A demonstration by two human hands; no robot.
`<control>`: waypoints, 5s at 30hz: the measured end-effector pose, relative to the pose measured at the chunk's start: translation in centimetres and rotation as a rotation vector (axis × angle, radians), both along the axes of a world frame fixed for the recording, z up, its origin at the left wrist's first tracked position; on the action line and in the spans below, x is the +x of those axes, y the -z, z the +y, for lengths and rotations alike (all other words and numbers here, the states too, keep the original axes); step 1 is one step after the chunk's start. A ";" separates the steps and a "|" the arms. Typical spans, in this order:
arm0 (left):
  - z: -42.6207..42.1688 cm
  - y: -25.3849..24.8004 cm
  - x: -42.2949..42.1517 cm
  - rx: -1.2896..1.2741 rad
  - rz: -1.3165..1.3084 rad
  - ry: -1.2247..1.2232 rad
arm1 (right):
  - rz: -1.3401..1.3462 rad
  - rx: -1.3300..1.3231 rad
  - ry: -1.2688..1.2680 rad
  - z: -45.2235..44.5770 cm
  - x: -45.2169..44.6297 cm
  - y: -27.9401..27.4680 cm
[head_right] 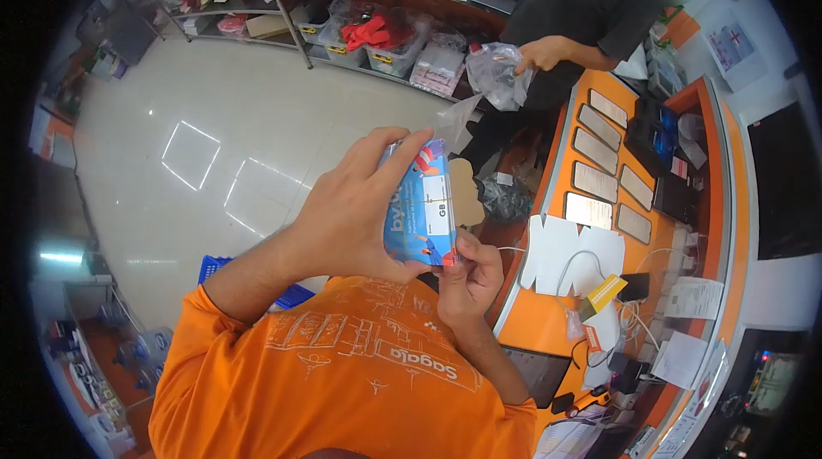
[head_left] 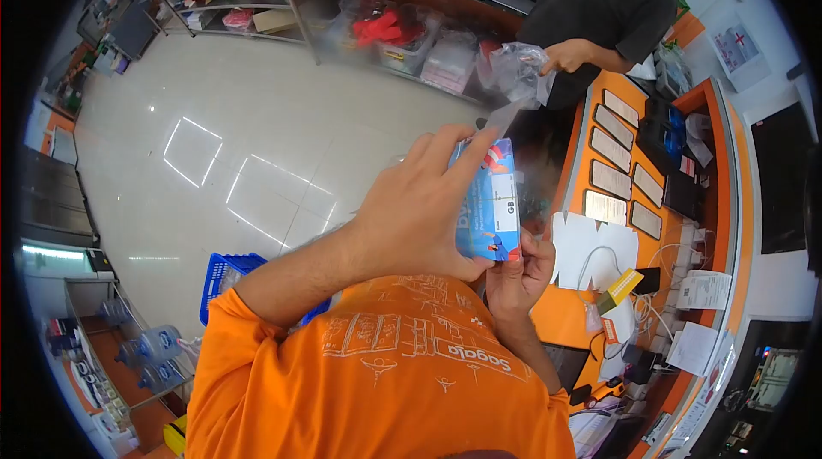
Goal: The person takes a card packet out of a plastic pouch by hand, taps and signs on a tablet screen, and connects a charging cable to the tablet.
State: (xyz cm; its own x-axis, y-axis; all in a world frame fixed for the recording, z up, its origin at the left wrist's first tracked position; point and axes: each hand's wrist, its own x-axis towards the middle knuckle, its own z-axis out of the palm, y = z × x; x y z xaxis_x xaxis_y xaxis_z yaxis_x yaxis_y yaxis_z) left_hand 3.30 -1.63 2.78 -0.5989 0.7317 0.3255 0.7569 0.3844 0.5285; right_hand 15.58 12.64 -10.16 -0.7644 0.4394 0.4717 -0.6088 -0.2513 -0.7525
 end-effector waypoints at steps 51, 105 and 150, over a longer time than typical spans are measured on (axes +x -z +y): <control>-1.8 6.6 -2.8 0.957 -1.346 0.110 | -0.440 -0.568 -0.234 -0.3 0.4 -0.4; -15.8 6.7 -2.3 0.277 -0.780 0.659 | -0.615 0.421 0.634 -20.4 2.6 -4.3; -24.0 9.1 0.4 0.296 -0.862 0.634 | -0.763 0.033 -0.029 -25.6 2.6 -5.0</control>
